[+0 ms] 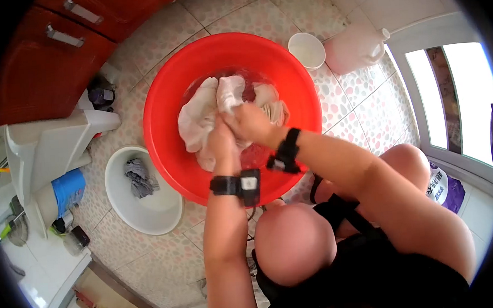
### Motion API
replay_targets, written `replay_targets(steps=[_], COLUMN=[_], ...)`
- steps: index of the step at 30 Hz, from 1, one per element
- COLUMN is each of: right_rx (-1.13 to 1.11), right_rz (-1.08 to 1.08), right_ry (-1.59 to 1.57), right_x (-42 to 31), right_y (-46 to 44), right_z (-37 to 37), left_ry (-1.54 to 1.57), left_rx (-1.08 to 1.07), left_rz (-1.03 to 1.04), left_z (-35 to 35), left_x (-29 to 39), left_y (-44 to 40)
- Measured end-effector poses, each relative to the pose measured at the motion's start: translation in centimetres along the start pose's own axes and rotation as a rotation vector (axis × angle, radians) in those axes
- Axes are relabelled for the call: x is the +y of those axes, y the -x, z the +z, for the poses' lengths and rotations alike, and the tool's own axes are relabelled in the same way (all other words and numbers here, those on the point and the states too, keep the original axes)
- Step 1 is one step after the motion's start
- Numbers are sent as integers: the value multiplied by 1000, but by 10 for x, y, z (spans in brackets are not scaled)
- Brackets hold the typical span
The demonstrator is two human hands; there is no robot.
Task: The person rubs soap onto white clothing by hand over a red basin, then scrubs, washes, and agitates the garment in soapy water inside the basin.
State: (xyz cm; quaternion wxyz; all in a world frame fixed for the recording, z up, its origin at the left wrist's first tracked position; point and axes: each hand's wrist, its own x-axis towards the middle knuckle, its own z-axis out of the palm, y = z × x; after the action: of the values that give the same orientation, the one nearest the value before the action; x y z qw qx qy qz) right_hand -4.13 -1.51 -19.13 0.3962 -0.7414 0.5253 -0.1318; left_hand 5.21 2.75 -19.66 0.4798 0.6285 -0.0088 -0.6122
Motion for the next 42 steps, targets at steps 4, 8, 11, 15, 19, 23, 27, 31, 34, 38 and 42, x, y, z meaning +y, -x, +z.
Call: replay_targets(steps=[4,8,11,15,19,23,27,31,34,38,42], right_rx=[-130,-78,-113,-268,-274,-237,-156,-19,-28,-96,136], right_rz=[163,152,311,319,326,319,341,214,191,-43,336], right_ry=[280,8,-179,-812,-865,-909,-828,-673,-450,-191,-292], right_x=[6,16,-3,-7,-10,-11,25,63,21,5,23], right_y=[-24,-21,-3,16,28,24,2,-11,13,38,-7], right_z=[-36,-35,-52,-58,-61,-55,-37,-13,-37,-19,-5], left_ry=[-219,418,439,360,281,408,409,357,-69,-436,-385], left_rx=[0,-312,-362,-164,-113,-365,-491,-374,13,328,452], left_rz=[134,30,72,108,204,223,203,223,173,202,729], left_z=[0,-17,-26,-36,-53,-63,-58,-47,-27,-1,42], left_x=[-26,-1,14,18,-39,-52,-49,-44,-4,13,-35], left_y=[4,23,48,69,-4,-27,-27,-23,14,25,23])
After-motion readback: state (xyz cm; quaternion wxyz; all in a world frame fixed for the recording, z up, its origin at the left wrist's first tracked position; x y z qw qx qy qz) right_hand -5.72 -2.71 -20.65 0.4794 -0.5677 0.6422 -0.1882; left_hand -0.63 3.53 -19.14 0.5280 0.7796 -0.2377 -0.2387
